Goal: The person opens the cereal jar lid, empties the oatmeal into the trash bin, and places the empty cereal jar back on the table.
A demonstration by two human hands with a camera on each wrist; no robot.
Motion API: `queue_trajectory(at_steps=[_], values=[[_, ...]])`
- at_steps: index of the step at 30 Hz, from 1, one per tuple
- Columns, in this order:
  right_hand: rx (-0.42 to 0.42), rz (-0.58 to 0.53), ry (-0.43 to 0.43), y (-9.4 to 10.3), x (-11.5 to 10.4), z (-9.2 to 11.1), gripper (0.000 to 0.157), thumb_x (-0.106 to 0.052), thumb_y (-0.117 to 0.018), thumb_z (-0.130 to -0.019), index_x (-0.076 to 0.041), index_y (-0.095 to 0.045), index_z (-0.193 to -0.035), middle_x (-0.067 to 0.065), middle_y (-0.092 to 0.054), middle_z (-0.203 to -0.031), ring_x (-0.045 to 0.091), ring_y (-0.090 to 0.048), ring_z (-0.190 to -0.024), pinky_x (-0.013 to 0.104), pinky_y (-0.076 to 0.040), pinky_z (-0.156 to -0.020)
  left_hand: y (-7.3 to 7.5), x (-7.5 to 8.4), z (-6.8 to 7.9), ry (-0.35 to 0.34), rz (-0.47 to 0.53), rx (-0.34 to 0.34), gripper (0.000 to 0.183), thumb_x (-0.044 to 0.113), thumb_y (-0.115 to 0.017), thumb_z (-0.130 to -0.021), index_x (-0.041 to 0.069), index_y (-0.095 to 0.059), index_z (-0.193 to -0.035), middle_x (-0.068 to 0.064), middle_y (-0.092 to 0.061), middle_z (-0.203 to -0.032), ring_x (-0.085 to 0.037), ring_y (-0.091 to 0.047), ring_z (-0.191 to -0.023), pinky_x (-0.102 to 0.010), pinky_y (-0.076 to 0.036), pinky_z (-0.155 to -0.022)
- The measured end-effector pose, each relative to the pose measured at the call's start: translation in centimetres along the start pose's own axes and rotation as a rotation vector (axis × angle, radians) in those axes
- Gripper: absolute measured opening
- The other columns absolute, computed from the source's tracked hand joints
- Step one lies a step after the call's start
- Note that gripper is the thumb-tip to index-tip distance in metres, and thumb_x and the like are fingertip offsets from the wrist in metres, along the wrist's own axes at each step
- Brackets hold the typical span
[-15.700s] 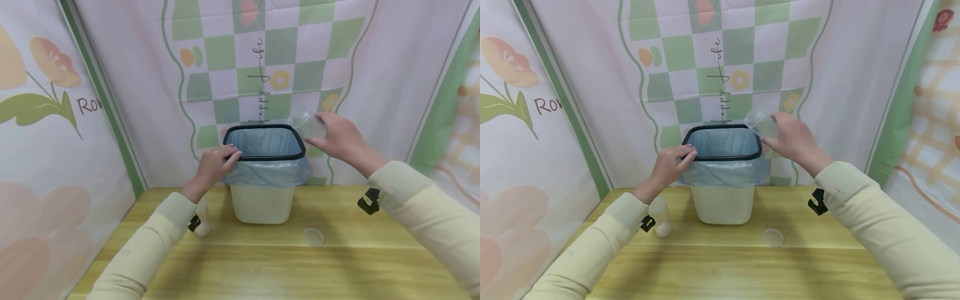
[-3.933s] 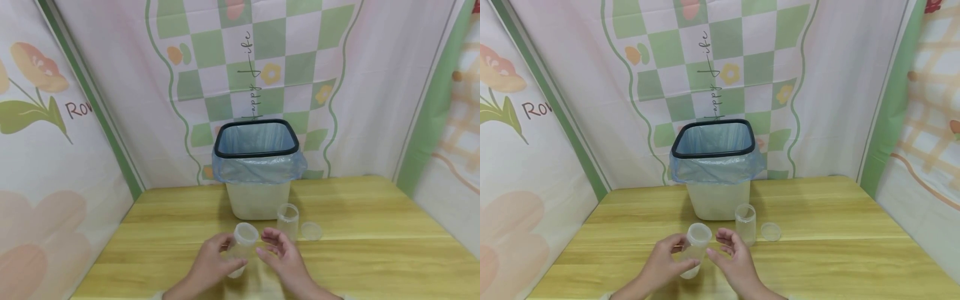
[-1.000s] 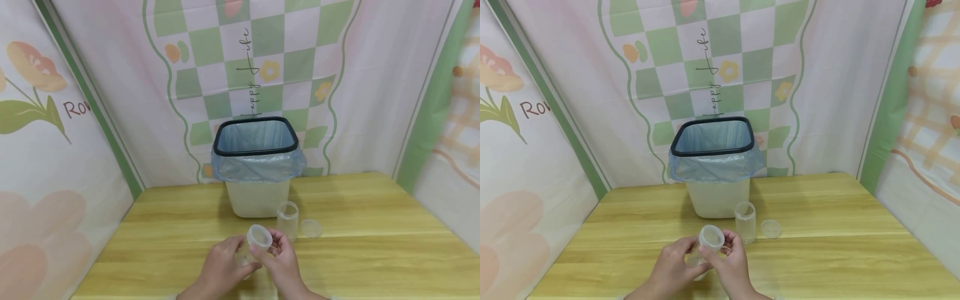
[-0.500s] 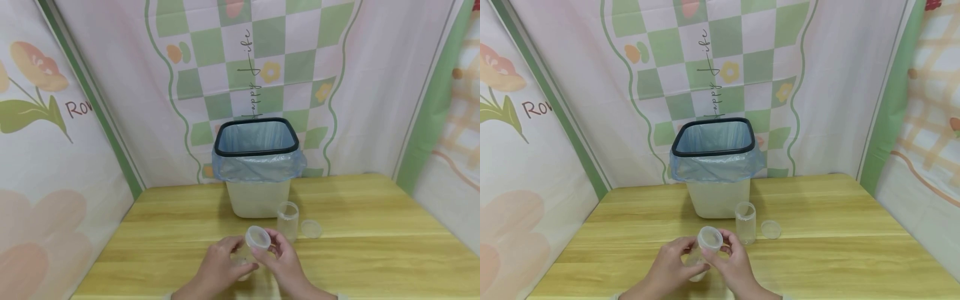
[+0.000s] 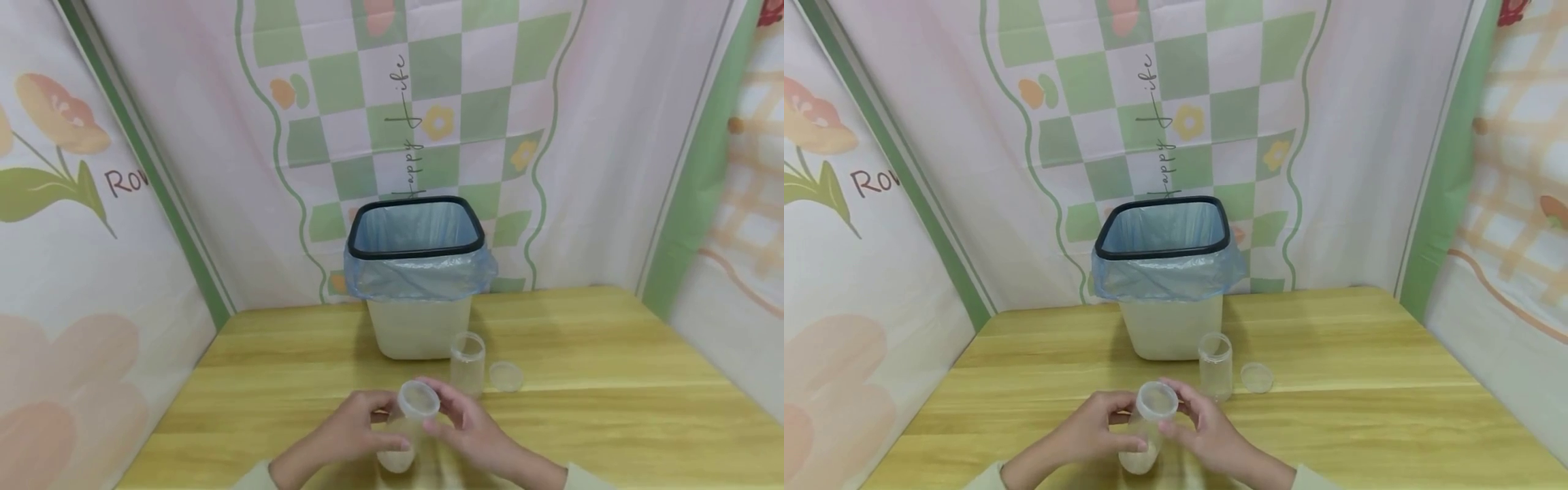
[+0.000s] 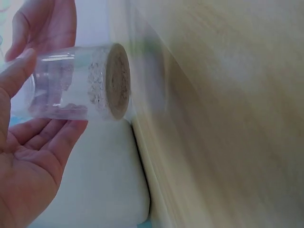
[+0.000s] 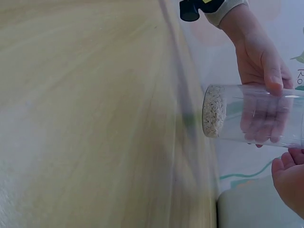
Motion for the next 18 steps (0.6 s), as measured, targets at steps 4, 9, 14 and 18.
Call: queue_trajectory(at_steps=[4, 9, 14, 18], values=[[-0.004, 0.015, -0.012, -0.1, 0.3, 0.1, 0.054, 0.003, -0.054, -0.096, 0.012, -0.031, -0.144, 0.027, -0.044, -0.141, 0.012, -0.044, -0.13, 0.021, -0.031, -0.105, 0.1, -0.1, 0.1, 0.003, -0.028, 0.023, 0.047, 0.024, -0.082, -0.079, 0.006, -0.066, -0.119, 0.002, -0.067, -0.113, -0.011, -0.062, -0.104, -0.024, -0.05, -0.089], [0.122, 0.034, -0.084, 0.2, 0.3, 0.2, 0.062, -0.001, -0.063, -0.092, 0.009, -0.031, -0.144, 0.023, -0.046, -0.141, 0.011, -0.046, -0.128, 0.021, -0.032, -0.104, 0.8, -0.2, 0.2, 0.021, -0.07, 0.115, 0.046, 0.025, -0.084, -0.076, 0.006, -0.067, -0.114, 0.004, -0.068, -0.107, -0.011, -0.063, -0.1, -0.024, -0.051, -0.086], [0.387, 0.031, -0.213, 0.7, 0.3, 0.6, 0.058, 0.0, -0.07, -0.085, 0.007, -0.043, -0.136, 0.016, -0.057, -0.128, 0.015, -0.055, -0.114, 0.026, -0.038, -0.098, 1.3, 0.9, 0.8, -0.012, -0.188, 0.277, 0.049, 0.029, -0.085, -0.074, 0.006, -0.068, -0.113, 0.003, -0.068, -0.104, -0.011, -0.063, -0.096, -0.025, -0.053, -0.083], [0.562, 0.014, -0.27, 0.7, 0.3, 0.8, 0.054, 0.001, -0.074, -0.081, 0.008, -0.048, -0.128, 0.013, -0.058, -0.121, 0.018, -0.056, -0.106, 0.026, -0.043, -0.093, 1.2, 1.9, 1.4, -0.013, -0.35, 0.394, 0.053, 0.041, -0.083, -0.074, 0.008, -0.067, -0.111, 0.0, -0.067, -0.103, -0.012, -0.063, -0.093, -0.026, -0.055, -0.078]])
Point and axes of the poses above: each hand's wrist, its own z-axis away from the middle knuckle, its own y-axis out of the back of the hand, x = y × z, the point moved 10 cm from there along -z, towards the middle knuckle
